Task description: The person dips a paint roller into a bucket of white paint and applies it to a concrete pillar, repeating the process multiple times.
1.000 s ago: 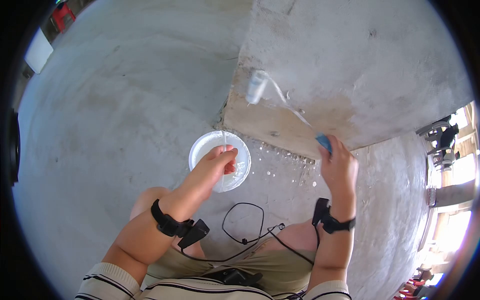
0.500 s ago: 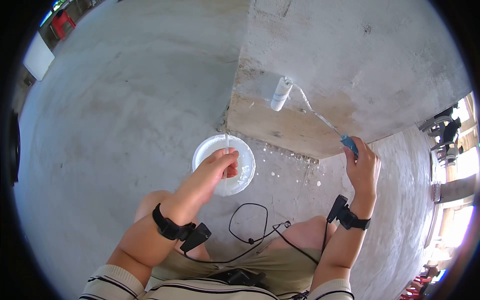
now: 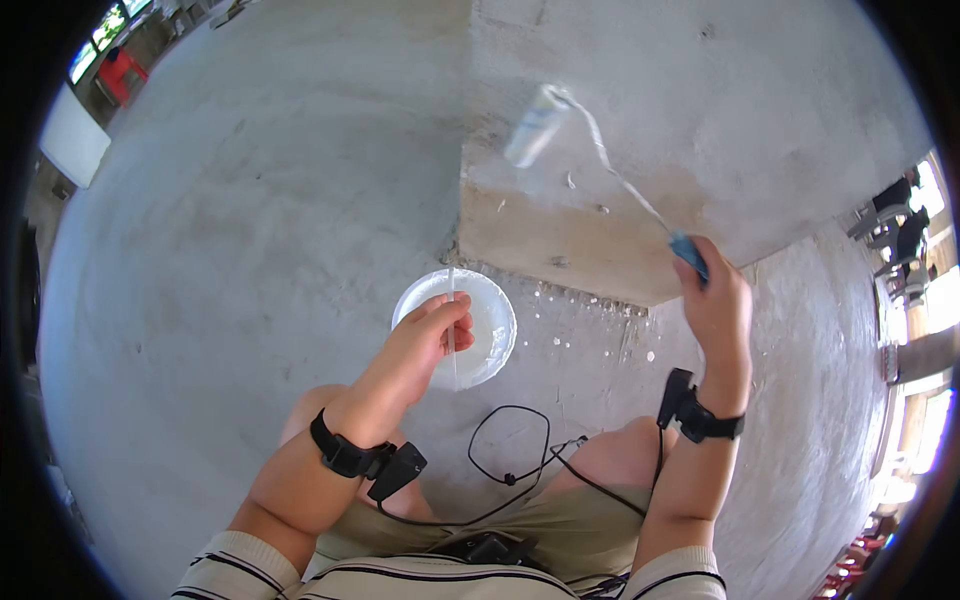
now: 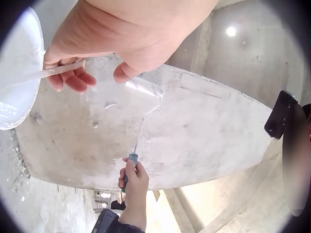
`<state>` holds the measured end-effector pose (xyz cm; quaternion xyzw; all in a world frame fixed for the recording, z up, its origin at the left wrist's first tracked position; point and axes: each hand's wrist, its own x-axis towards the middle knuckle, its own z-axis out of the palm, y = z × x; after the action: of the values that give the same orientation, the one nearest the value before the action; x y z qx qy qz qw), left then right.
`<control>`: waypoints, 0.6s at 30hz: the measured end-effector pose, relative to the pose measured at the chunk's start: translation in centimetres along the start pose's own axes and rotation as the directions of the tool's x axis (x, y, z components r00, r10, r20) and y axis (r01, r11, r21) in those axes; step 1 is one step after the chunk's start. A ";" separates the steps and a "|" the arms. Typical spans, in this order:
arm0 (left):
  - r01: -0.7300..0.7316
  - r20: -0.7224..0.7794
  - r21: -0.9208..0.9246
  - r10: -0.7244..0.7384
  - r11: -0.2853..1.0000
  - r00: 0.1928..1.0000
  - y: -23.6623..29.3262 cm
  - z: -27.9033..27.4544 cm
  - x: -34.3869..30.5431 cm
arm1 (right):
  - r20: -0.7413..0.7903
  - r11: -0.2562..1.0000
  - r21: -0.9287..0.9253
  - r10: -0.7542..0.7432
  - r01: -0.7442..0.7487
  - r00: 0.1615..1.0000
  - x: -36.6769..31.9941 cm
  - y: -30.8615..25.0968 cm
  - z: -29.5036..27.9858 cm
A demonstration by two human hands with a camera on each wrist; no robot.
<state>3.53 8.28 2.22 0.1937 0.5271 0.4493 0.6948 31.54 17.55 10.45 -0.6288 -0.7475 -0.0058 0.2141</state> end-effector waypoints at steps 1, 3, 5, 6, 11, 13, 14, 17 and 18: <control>-0.004 -0.008 -0.023 0.004 1.000 1.000 0.0 0.1 0.1 | -0.015 0.999 0.003 -0.040 0.040 0.999 0.2 -0.8 1.0; 0.006 -0.010 -0.053 -0.007 0.999 1.000 0.1 0.3 0.1 | -0.029 0.997 0.017 -0.073 0.074 0.997 0.2 -2.6 2.4; 0.011 -0.028 -0.118 -0.015 0.993 0.999 0.5 0.4 -0.2 | -0.028 0.997 0.025 -0.068 0.068 0.997 0.2 -3.7 2.8; 0.013 -0.026 -0.127 -0.017 0.992 1.000 0.7 0.4 -0.2 | -0.023 0.996 0.044 -0.081 0.082 0.996 0.2 -3.8 3.0; 0.007 -0.043 -0.161 -0.014 0.987 0.999 0.9 0.1 -0.5 | 0.123 0.997 0.061 0.044 -0.052 0.991 -0.6 -0.4 1.0; -0.021 -0.049 -0.168 0.013 0.986 0.999 0.9 -0.1 -0.7 | 0.102 0.997 0.054 0.056 -0.062 0.993 -1.3 2.6 -1.1; -0.029 -0.051 -0.174 0.020 0.984 0.998 0.7 -0.3 -0.7 | 0.083 0.994 0.088 0.057 -0.064 0.995 -1.6 3.5 -2.0; -0.051 -0.055 -0.182 0.042 0.982 0.998 0.6 -0.4 -0.7 | 0.101 0.991 0.040 0.121 -0.126 0.987 -2.4 3.3 -3.5; -0.068 -0.066 -0.180 0.057 0.981 0.996 0.7 -0.4 -0.7 | 0.118 0.989 0.001 0.144 -0.145 0.982 -2.4 2.6 -3.2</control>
<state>2.88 8.00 2.93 0.1321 0.4981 0.5229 0.6790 35.26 14.94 11.85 -0.6795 -0.7112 0.0507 0.1726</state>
